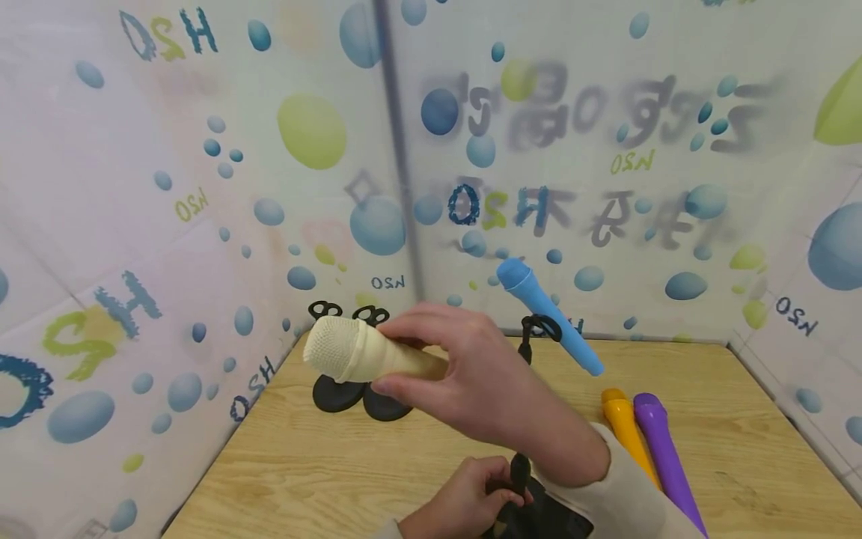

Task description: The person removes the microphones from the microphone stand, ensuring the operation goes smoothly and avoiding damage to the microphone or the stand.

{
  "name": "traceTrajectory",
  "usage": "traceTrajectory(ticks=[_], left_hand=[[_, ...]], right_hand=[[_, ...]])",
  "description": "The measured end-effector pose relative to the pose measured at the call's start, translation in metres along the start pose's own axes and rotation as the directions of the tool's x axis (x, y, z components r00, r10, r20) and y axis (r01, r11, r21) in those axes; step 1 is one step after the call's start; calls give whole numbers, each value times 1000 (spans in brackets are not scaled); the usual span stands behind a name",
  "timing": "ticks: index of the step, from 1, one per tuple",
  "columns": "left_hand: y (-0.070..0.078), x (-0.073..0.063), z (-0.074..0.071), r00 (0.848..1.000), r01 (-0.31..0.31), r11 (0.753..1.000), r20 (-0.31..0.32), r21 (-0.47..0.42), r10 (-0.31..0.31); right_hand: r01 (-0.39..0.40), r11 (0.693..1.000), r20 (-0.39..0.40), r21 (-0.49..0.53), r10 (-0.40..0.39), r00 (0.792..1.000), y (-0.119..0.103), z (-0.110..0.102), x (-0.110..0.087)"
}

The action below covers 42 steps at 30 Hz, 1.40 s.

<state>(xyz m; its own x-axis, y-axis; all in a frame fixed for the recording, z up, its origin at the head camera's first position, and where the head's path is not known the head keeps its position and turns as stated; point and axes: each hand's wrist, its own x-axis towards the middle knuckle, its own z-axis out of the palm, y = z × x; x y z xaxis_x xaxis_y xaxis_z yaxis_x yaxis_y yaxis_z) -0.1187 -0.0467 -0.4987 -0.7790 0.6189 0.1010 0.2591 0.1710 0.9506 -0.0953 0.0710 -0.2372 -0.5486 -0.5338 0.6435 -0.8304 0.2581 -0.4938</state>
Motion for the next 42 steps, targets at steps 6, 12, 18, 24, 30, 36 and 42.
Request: traceTrajectory(ticks=[6, 12, 18, 24, 30, 36, 42], left_hand=[[1, 1, 1, 1000, 30, 1000, -7, 0, -30], [1, 2, 2, 1000, 19, 1000, -4, 10, -19], [2, 2, 1, 1000, -17, 999, -10, 40, 18], [5, 2, 0, 1000, -21, 999, -7, 24, 21], [7, 2, 0, 1000, 21, 1000, -8, 5, -21], [7, 2, 0, 998, 57, 998, -15, 2, -57], [6, -1, -1, 999, 41, 999, -3, 14, -41]], right_hand=[[11, 1000, -19, -2, -11, 1000, -3, -2, 0], [56, 998, -48, -33, -57, 997, -4, -6, 0], [38, 997, -52, -64, -41, 998, -4, -12, -3], [-19, 998, -43, -63, 16, 999, -1, -21, -10], [-45, 995, -62, -90, 40, 997, 5, -29, -18], [-81, 993, -72, -90, 75, 995, 11, -34, -25], [-128, 987, -73, -97, 121, 990, 18, -38, -33]])
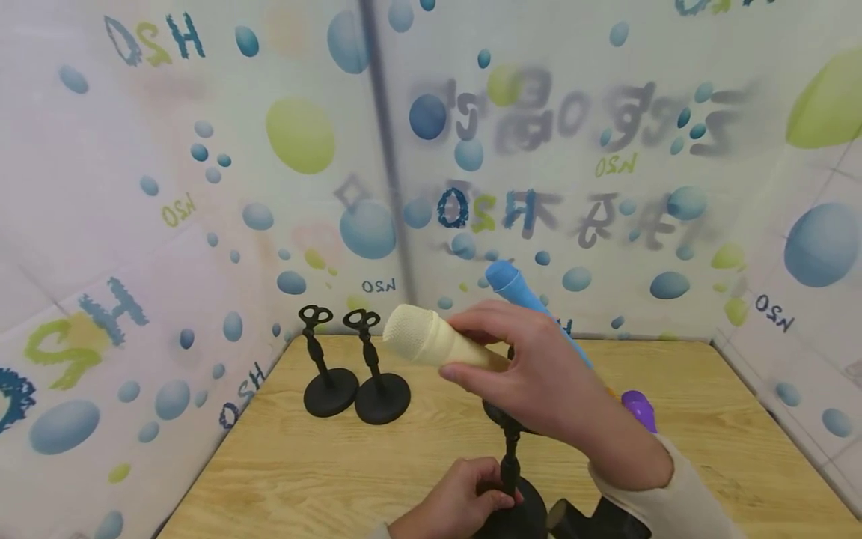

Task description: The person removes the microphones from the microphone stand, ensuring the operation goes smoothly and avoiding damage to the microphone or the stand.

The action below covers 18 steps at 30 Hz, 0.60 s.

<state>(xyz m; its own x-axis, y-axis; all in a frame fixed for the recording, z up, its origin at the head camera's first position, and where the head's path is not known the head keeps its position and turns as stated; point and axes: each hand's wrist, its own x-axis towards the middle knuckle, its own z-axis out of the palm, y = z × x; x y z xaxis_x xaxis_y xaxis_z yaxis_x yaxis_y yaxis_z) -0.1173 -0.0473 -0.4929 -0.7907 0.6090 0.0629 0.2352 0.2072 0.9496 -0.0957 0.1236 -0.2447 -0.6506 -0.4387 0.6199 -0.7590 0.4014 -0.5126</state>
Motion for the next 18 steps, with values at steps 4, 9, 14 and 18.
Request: traceTrajectory(ticks=[4, 9, 14, 18], left_hand=[[-1, -1, -1, 1000, 10, 1000, 20, -16, -10], [-1, -2, -2, 998, 49, 998, 36, -48, -48], [-2, -3, -3, 999, 38, 999, 38, -29, -36], [-4, -4, -4, 999, 34, 999, 41, -33, -32]], right_hand=[[-21, 1000, -2, 7, 21, 1000, 6, -3, -5], [-57, 998, -3, 7, 57, 998, 14, -4, -12], [-98, 994, -15, -44, 97, 995, 22, -7, -20], [-153, 984, -28, -88, 151, 988, 29, -11, -27]])
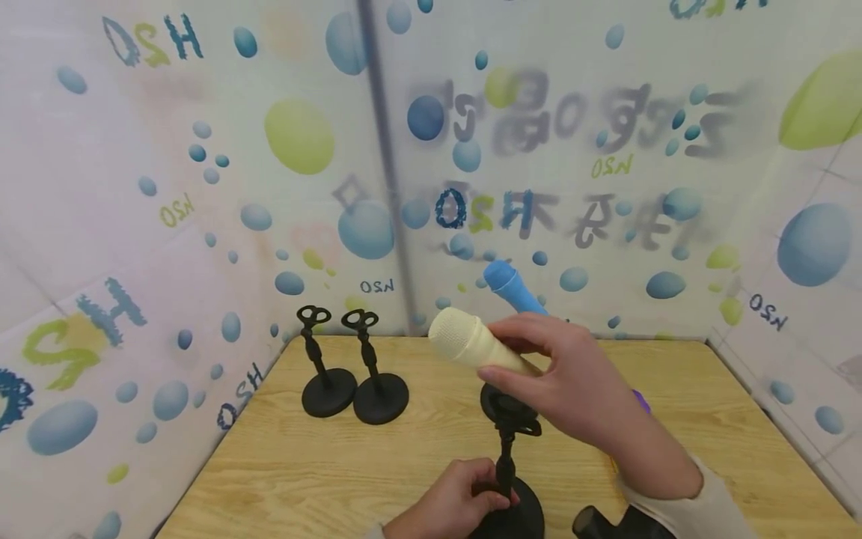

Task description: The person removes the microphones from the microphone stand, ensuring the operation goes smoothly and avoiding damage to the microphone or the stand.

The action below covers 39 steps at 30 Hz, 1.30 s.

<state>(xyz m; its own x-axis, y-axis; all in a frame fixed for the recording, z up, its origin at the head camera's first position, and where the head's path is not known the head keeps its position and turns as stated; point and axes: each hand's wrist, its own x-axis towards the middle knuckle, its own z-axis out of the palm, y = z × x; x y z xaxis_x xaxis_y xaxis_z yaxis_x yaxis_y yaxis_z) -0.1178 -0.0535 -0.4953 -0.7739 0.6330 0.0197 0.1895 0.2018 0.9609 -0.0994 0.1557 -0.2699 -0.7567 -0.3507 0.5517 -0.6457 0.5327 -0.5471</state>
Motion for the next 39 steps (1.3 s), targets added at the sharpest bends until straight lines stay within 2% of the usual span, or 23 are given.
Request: traceTrajectory(ticks=[12, 21, 31, 39], left_hand=[[0, 0, -2, 997, 71, 997, 12, -24, -71], [1, -4, -4, 998, 57, 998, 10, -7, -57], [1, -8, -8, 999, 51, 999, 20, -5, -51], [1, -9, -12, 999, 23, 999, 35, 28, -24]], right_hand=[[-101, 995, -49, 17, 102, 994, 27, -9, -15], [-264, 962, -20, -68, 263, 965, 41, -14, -27], [-323, 941, -29, -99, 321, 947, 60, -18, -41], [-372, 922, -25, -107, 372, 928, 73, -20, -52]])
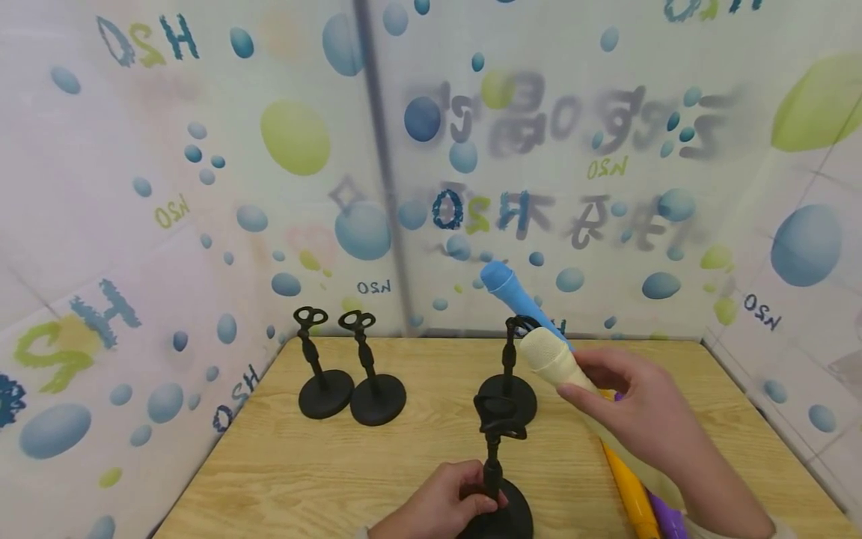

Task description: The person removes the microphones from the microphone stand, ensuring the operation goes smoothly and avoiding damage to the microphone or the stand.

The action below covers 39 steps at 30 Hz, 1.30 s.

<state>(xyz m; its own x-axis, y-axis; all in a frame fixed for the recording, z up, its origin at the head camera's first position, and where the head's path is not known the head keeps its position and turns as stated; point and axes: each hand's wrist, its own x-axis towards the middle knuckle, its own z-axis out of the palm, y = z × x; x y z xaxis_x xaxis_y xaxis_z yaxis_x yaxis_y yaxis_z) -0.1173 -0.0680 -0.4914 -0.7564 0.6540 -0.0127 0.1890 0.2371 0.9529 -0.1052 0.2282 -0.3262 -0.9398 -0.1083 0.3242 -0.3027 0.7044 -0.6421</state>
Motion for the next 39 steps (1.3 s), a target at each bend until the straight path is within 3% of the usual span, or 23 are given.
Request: traceTrajectory(ticks=[17, 27, 39], left_hand=[[-2, -4, -5, 999, -51, 998, 9, 29, 51], [-2, -4, -5, 1000, -28, 1000, 12, 11, 28], [-1, -3, -4, 999, -43, 999, 7, 18, 43]], right_hand=[[-150, 988, 64, -36, 152, 986, 29, -2, -7], [-219, 975, 81, -27, 221, 972, 50, -4, -13], [-273, 960, 89, -58, 278, 957, 77, -6, -17]])
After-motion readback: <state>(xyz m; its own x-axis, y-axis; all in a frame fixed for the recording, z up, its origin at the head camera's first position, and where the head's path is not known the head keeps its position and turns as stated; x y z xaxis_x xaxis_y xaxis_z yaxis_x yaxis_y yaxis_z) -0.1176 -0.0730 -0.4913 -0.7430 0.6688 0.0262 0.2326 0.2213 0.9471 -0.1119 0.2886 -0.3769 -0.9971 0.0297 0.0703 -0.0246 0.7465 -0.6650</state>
